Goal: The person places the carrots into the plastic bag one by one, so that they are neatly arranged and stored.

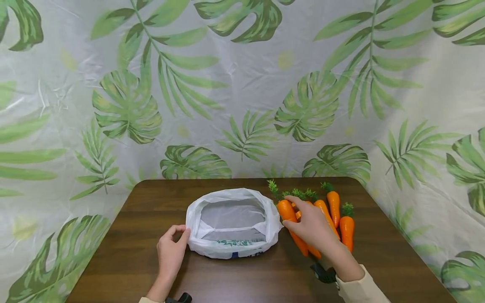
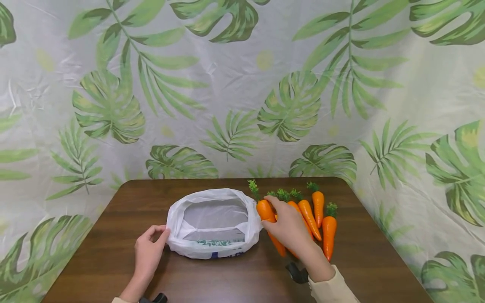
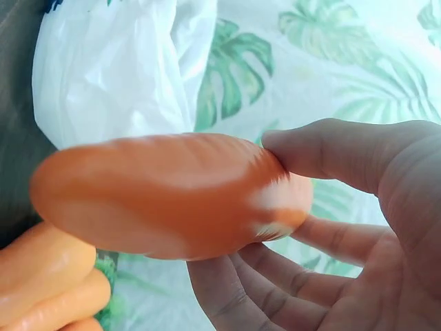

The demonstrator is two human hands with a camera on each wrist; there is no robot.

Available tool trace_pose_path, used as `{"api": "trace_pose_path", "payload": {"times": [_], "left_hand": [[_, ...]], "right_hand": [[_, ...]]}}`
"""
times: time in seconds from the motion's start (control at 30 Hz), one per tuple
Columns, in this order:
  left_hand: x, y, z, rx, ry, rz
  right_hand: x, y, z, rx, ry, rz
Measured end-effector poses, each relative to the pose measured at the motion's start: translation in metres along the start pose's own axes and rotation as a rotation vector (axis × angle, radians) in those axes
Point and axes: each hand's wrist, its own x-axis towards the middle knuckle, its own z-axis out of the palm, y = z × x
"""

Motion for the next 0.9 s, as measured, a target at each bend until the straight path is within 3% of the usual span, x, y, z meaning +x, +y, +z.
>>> {"api": "trace_pose_path", "payload": {"times": [0.57, 0.9], "left_hand": [[-0.003, -0.001, 0.001, -0.019, 0.016, 0.024], [0.000, -0.004, 0.002, -0.011, 0.010, 0.023]], "right_hand": [[0.036, -0.044, 0.017, -0.109, -0.028, -0.176], [0.059, -0.073, 0.037, -0.115, -0.072, -0.362]]}}
